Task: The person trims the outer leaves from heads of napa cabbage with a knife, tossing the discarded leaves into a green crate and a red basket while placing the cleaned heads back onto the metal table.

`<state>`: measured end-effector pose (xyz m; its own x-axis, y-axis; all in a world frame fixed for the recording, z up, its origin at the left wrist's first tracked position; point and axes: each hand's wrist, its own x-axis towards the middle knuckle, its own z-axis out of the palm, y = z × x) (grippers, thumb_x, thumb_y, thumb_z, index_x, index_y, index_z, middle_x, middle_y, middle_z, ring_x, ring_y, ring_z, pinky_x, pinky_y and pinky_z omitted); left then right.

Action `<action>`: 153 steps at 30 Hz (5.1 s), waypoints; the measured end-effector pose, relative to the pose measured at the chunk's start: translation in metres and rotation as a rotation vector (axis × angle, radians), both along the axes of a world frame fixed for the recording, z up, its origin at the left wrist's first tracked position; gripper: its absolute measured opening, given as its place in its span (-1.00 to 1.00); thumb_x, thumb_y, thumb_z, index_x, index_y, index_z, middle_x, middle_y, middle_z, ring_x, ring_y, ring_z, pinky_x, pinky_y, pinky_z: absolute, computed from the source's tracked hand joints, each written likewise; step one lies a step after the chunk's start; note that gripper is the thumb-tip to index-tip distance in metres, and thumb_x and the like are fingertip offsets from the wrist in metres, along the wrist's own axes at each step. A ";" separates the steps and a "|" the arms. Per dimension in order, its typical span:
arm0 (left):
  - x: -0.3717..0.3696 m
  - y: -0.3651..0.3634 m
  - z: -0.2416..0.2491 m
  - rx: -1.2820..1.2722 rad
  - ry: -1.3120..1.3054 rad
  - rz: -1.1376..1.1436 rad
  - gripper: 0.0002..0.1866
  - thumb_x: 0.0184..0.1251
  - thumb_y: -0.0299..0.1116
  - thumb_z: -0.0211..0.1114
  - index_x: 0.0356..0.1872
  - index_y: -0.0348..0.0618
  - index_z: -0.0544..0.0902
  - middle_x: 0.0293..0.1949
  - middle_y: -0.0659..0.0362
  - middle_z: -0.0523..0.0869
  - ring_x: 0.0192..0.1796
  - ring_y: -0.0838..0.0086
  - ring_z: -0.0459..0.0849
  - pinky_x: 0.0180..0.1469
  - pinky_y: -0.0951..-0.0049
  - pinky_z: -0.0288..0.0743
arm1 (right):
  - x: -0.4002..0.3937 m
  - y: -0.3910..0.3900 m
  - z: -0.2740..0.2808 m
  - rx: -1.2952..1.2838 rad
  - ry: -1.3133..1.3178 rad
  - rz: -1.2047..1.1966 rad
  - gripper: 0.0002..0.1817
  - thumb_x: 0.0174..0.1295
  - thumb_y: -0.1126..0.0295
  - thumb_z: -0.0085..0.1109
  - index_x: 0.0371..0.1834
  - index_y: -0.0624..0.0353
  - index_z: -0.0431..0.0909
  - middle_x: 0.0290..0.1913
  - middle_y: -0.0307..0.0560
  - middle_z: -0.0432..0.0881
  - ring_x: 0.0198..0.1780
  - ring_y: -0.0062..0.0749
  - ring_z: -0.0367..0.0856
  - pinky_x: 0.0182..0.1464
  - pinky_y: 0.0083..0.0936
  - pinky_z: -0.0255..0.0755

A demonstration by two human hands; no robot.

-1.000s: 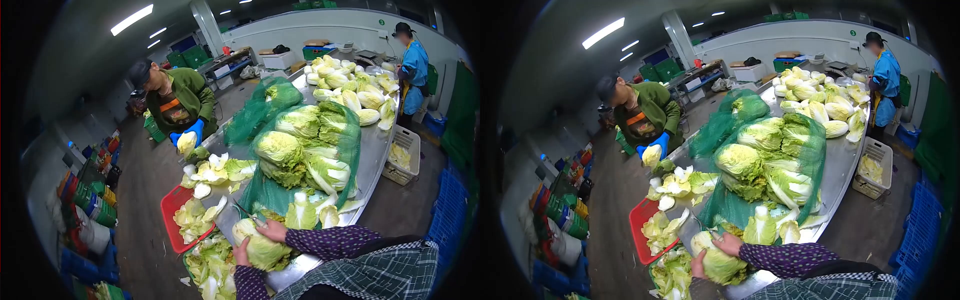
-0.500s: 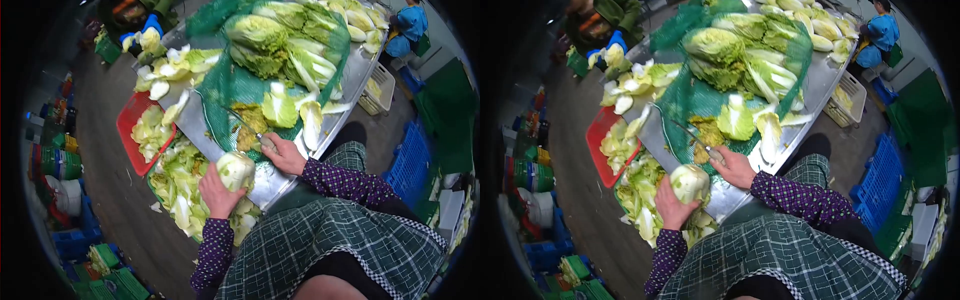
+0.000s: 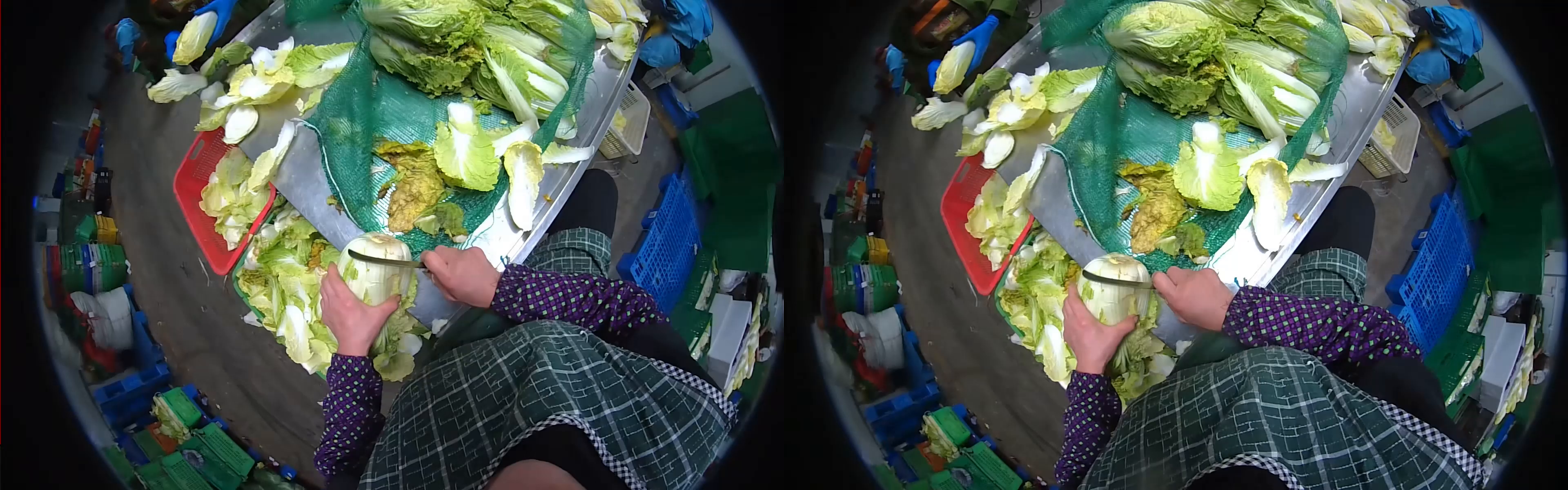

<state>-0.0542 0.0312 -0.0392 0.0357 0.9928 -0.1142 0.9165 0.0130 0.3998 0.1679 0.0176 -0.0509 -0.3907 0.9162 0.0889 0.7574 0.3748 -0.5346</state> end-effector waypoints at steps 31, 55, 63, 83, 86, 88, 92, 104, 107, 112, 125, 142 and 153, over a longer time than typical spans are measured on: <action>0.003 0.033 0.008 -0.182 -0.020 -0.043 0.07 -0.51 -0.17 0.60 0.19 -0.37 0.29 -0.07 -0.08 0.49 0.00 0.03 0.50 0.05 0.17 0.43 | -0.017 0.046 -0.070 -0.359 -0.287 0.118 -0.71 0.10 0.39 0.12 -0.18 0.27 0.31 -0.56 0.05 0.63 -0.51 -0.04 0.67 -0.53 -0.17 0.52; 0.049 0.018 0.007 0.319 -1.128 0.586 -0.52 0.38 -0.28 0.14 0.18 -0.38 0.32 0.05 0.00 0.50 0.07 0.36 0.48 0.18 0.37 0.34 | -0.007 0.108 0.025 -0.052 0.656 0.045 -0.46 0.23 0.26 0.07 0.23 0.35 0.38 0.00 0.30 0.60 0.00 0.01 0.64 0.07 -0.31 0.48; 0.047 0.015 0.006 0.329 -1.152 0.499 -0.49 0.34 -0.24 0.18 0.17 -0.40 0.33 0.03 0.02 0.50 0.04 0.37 0.48 0.16 0.38 0.34 | -0.024 0.095 0.050 -0.166 0.390 -0.023 -0.54 0.21 0.17 0.25 0.06 0.28 0.54 -0.21 0.12 0.65 -0.15 -0.28 0.66 -0.10 -0.47 0.51; 0.012 -0.024 0.011 0.433 -0.702 0.343 -0.70 0.20 -0.36 0.19 -0.19 -0.45 0.56 -0.33 0.04 0.55 -0.22 0.30 0.54 -0.08 0.39 0.41 | 0.004 0.079 0.008 -0.173 0.483 0.048 -0.58 0.07 0.21 0.40 -0.03 0.11 0.58 -0.02 -0.02 0.51 -0.02 -0.17 0.56 0.04 -0.41 0.44; 0.013 -0.036 -0.020 0.412 -0.601 0.365 -0.81 0.21 -0.41 0.23 -0.34 -0.40 0.57 -0.38 0.06 0.59 -0.29 0.33 0.58 -0.20 0.37 0.46 | 0.011 0.075 0.017 -0.215 0.460 0.100 -0.55 0.04 0.20 0.42 -0.01 0.10 0.58 -0.01 -0.02 0.52 -0.03 -0.17 0.57 0.01 -0.39 0.47; 0.022 -0.039 -0.053 0.374 -0.541 0.371 -0.84 0.18 -0.42 0.32 -0.46 -0.29 0.56 -0.46 0.07 0.61 -0.39 0.32 0.59 -0.30 0.31 0.49 | 0.012 0.068 0.013 -0.199 0.439 0.085 -0.55 0.03 0.19 0.43 -0.01 0.08 0.58 -0.01 -0.02 0.52 -0.05 -0.17 0.58 -0.01 -0.39 0.49; 0.024 -0.022 -0.061 0.444 -0.308 0.282 -0.77 0.15 -0.32 0.38 -0.39 -0.29 0.59 -0.43 0.02 0.62 -0.39 0.19 0.60 -0.32 0.30 0.48 | 0.019 0.066 -0.009 -0.078 0.336 0.071 -0.49 0.07 -0.02 0.33 0.05 -0.04 0.56 0.02 0.02 0.50 -0.15 -0.10 0.65 -0.13 -0.30 0.55; 0.055 -0.038 -0.038 0.101 -0.633 0.354 -0.08 -0.12 -0.28 0.59 0.25 -0.42 0.25 0.10 -0.13 0.47 0.12 0.19 0.54 0.12 0.24 0.48 | 0.027 0.046 -0.023 -0.450 0.437 0.065 -0.56 0.24 0.18 0.24 0.06 0.28 0.55 -0.22 0.08 0.66 -0.21 -0.30 0.62 -0.10 -0.41 0.46; 0.044 -0.012 -0.021 -0.002 -1.151 0.395 -0.02 -0.14 -0.43 0.56 0.31 -0.41 0.13 0.15 -0.11 0.44 0.17 0.23 0.52 0.18 0.28 0.46 | 0.015 0.077 -0.003 -0.601 0.466 0.076 -0.55 0.24 0.16 0.25 0.06 0.27 0.55 -0.13 0.04 0.67 -0.11 -0.42 0.61 -0.02 -0.46 0.46; 0.032 0.021 -0.011 0.042 -1.209 0.499 -0.16 0.09 -0.36 0.39 0.33 -0.46 0.11 0.19 -0.13 0.44 0.18 0.26 0.52 0.20 0.32 0.45 | -0.005 0.085 -0.018 -0.518 0.781 0.077 -0.49 0.18 0.11 0.30 0.08 0.24 0.55 0.00 0.02 0.63 -0.05 -0.30 0.61 0.04 -0.43 0.45; 0.034 -0.002 -0.045 0.076 -1.235 0.766 -0.32 0.28 -0.29 0.30 0.32 -0.38 0.21 0.21 -0.01 0.46 0.16 0.32 0.49 0.23 0.36 0.34 | -0.024 0.088 -0.033 -0.558 0.657 0.081 -0.37 0.03 -0.06 0.38 -0.06 0.31 0.58 -0.23 0.18 0.66 -0.22 -0.16 0.64 -0.12 -0.41 0.46; 0.043 -0.005 -0.041 0.108 -1.218 0.790 -0.34 0.15 -0.38 0.42 0.23 -0.42 0.31 0.10 0.00 0.55 0.08 0.35 0.55 0.17 0.41 0.39 | -0.015 0.117 -0.016 -0.673 0.440 0.195 -0.58 -0.07 0.16 0.24 -0.36 0.38 0.58 -0.56 0.12 0.59 -0.46 -0.23 0.60 -0.32 -0.37 0.48; 0.045 0.001 -0.038 0.145 -1.110 0.766 -0.20 0.05 -0.30 0.50 0.20 -0.58 0.27 0.09 -0.09 0.54 0.05 0.33 0.55 0.14 0.42 0.40 | -0.022 0.129 -0.053 -0.314 0.338 0.230 -0.58 -0.07 0.21 0.21 -0.30 0.43 0.56 -0.49 0.23 0.60 -0.46 -0.14 0.59 -0.32 -0.32 0.46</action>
